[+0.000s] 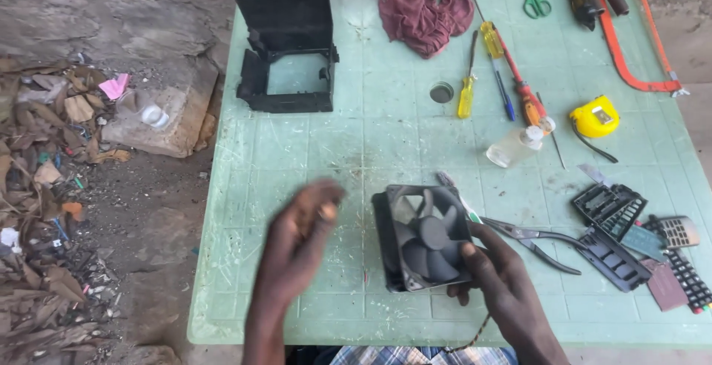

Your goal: The person finishes twisting wires for a cooling fan and then uses a toothbrush to clean dust from the fan blades on a workshop table.

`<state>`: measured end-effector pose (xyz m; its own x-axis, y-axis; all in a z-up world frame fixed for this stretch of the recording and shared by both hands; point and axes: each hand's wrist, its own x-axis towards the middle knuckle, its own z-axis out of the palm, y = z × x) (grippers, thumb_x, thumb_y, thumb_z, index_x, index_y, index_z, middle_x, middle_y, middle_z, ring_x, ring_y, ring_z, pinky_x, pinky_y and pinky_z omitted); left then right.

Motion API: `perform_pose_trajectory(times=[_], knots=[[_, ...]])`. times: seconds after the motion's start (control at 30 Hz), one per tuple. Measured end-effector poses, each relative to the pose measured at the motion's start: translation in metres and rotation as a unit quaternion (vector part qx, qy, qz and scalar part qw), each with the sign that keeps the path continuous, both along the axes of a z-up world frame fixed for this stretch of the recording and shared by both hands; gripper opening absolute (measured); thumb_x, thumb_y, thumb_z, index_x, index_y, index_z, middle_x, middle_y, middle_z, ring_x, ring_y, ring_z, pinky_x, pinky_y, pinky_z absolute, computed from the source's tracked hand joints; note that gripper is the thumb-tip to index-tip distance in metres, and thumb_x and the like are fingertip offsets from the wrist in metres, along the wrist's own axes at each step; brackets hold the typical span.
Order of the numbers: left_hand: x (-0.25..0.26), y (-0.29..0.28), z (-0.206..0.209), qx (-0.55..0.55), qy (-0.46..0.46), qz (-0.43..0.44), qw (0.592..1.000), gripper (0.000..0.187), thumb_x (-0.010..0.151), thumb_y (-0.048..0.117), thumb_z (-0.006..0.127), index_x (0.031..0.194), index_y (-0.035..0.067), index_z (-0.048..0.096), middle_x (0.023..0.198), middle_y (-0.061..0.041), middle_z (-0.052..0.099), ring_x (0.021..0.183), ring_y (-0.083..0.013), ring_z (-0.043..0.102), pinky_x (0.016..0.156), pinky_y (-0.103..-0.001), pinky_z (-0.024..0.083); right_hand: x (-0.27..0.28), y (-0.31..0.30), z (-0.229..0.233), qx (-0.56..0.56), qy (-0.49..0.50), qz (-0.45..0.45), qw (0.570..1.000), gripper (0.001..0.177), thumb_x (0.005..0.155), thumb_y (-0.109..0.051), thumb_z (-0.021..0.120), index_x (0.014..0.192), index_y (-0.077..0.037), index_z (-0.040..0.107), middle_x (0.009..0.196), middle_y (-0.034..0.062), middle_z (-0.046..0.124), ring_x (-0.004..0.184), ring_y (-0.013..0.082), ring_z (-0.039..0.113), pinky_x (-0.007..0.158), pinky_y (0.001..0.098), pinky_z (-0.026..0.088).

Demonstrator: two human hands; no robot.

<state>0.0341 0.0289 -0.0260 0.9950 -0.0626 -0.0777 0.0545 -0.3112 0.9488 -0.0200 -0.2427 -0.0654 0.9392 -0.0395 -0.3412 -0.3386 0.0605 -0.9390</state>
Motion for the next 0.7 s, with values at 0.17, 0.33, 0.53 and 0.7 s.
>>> perform_pose_trajectory(times=[0.17,0.33,0.53,0.7], knots=[[0.076,0.036,0.021,0.027,-0.021,0.211,0.977,0.023,0.095,0.014,0.06,0.117,0.019,0.069,0.134,-0.005,0.068,0.099,-0.0184,0.067,0.072,-0.025,0.06,-0.005,-0.019,0.014,-0.029,0.01,-0.024,0.999,0.042,0.098,-0.024,0.053,0.127,0.003,0.067,0.064,0.024,0.067,0.051,0.0285,0.062,0.044,0.0379,0.048],[0.189,0.1,-0.015,0.184,-0.124,0.225,0.949,0.029,0.1,0.017,0.067,0.125,0.007,0.055,0.126,-0.013,0.068,0.113,-0.0283,0.068,0.091,-0.042,0.059,-0.014,-0.041,0.013,-0.052,-0.006,-0.026,0.998,0.041,0.097,-0.029,0.053,0.119,0.003,0.069,0.054,0.025,0.066,0.046,0.0273,0.054,0.051,0.0356,0.045],[0.308,0.148,-0.093,0.454,-0.025,0.046,0.889,0.075,0.095,0.076,0.062,0.07,0.006,0.065,0.072,-0.021,0.069,0.077,-0.0394,0.071,0.061,-0.05,0.043,-0.025,-0.049,0.008,-0.046,-0.007,-0.102,0.994,0.043,0.094,-0.02,0.059,0.129,0.005,0.066,0.076,0.0224,0.067,0.049,0.0315,0.064,0.042,0.0382,0.047],[0.274,0.135,-0.083,0.44,-0.147,0.098,0.88,0.033,0.099,0.033,0.073,0.075,0.012,0.066,0.068,-0.012,0.062,0.074,-0.0349,0.069,0.061,-0.046,0.042,-0.029,-0.046,0.008,-0.04,0.01,-0.128,0.991,0.048,0.089,-0.023,0.066,0.132,-0.001,0.062,0.071,0.0208,0.071,0.049,0.0271,0.06,0.043,0.0373,0.048]])
